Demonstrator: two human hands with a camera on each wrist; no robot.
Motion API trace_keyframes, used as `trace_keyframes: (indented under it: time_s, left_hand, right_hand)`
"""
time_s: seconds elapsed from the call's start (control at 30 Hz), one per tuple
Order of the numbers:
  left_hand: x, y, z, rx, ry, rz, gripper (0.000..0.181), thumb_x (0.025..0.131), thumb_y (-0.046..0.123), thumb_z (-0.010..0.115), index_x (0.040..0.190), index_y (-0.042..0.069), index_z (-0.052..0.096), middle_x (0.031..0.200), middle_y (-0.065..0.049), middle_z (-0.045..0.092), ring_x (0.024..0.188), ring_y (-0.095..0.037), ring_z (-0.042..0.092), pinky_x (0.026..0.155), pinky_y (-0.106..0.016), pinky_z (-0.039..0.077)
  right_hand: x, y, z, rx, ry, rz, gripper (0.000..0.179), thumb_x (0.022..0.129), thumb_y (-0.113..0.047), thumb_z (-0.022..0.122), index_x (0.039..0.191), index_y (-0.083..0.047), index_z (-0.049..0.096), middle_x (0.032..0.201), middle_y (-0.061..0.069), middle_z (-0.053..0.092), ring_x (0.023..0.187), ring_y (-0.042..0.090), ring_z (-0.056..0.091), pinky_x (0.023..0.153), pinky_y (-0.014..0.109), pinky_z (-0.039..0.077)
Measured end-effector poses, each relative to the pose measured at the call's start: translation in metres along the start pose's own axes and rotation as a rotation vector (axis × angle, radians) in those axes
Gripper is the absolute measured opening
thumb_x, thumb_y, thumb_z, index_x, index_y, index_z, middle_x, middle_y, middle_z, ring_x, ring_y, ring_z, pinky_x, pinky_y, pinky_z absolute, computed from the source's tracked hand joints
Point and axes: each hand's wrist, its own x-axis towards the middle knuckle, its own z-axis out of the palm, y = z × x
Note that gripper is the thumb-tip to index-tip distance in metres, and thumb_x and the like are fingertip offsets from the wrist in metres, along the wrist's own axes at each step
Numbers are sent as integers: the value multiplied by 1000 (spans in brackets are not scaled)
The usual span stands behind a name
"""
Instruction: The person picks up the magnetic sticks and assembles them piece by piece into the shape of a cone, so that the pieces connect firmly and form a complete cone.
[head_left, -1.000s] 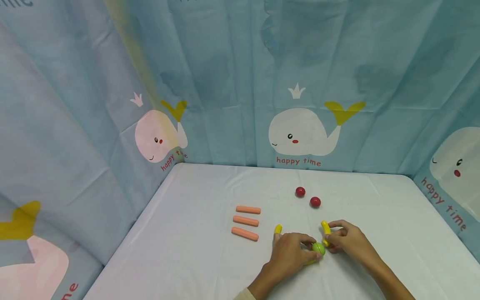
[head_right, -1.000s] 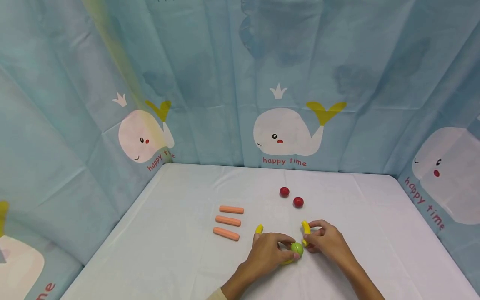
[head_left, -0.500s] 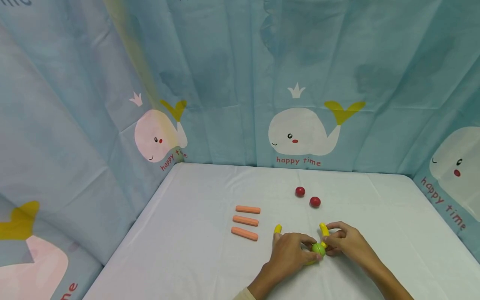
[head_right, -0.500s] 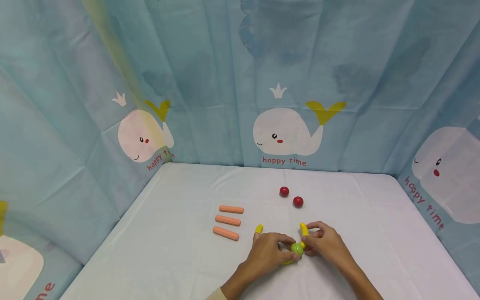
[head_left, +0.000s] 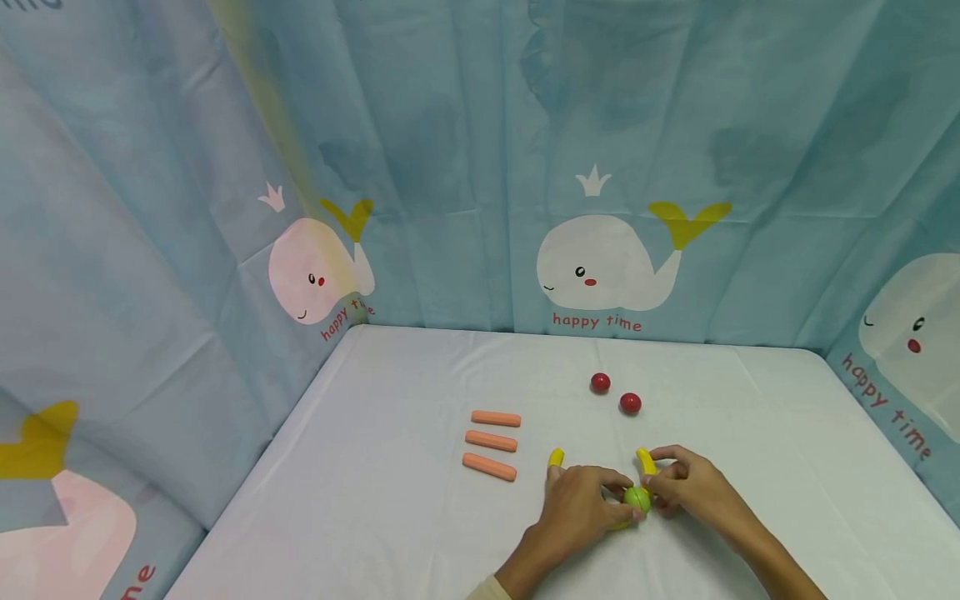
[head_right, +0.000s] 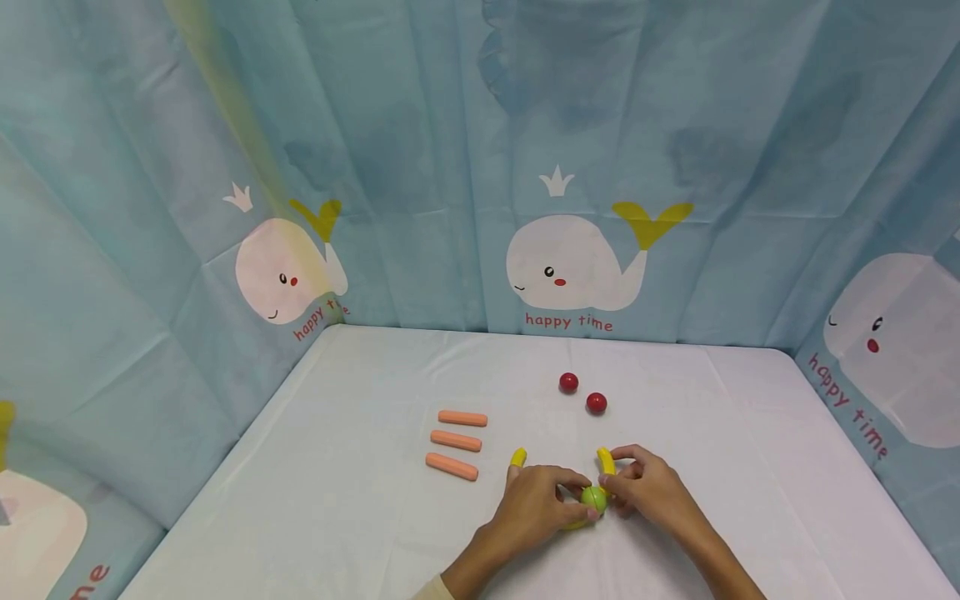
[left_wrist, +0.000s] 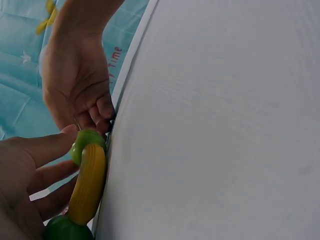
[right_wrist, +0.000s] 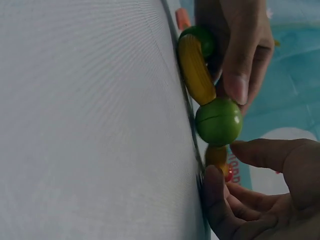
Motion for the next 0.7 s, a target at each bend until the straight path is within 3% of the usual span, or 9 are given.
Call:
trace_keyframes:
  time_s: [0.17, 0.3, 0.5, 0.7]
  left_hand:
    - [0, -4, -8, -142, 3, -15, 26, 89, 35, 88, 112, 24, 83, 94, 22, 75, 85, 8, 62, 101, -40, 41]
    - [3, -12, -21, -244, 59, -39, 22, 93, 24, 84, 114, 18, 82, 103, 13, 77, 98, -2, 68, 91, -27, 55]
    - [3, -29, -41, -197, 153, -107, 27, 92, 13, 84, 118, 9, 80, 106, -1, 71, 95, -13, 63, 79, -25, 53]
    - [1, -37, -48, -159, 174, -184, 32, 87, 9, 87, 117, 0, 78, 106, -7, 68, 93, -14, 60, 76, -27, 54]
  right_hand:
    - [0, -4, 4, -72, 17, -11, 57, 95, -20, 80, 138, 8, 56, 84, 6, 69, 75, 22, 67, 65, 32, 60]
    - [2, -6, 7, -115, 40, 1, 52, 95, -19, 80, 135, 7, 59, 83, 5, 68, 72, 21, 66, 64, 33, 60]
    - [4, -8, 10, -175, 71, 13, 48, 93, -22, 82, 130, 4, 64, 83, 4, 68, 68, 20, 65, 62, 32, 58]
    - [6, -11, 11, -239, 89, 5, 49, 93, -27, 82, 129, 3, 67, 83, 3, 66, 67, 18, 62, 60, 30, 51]
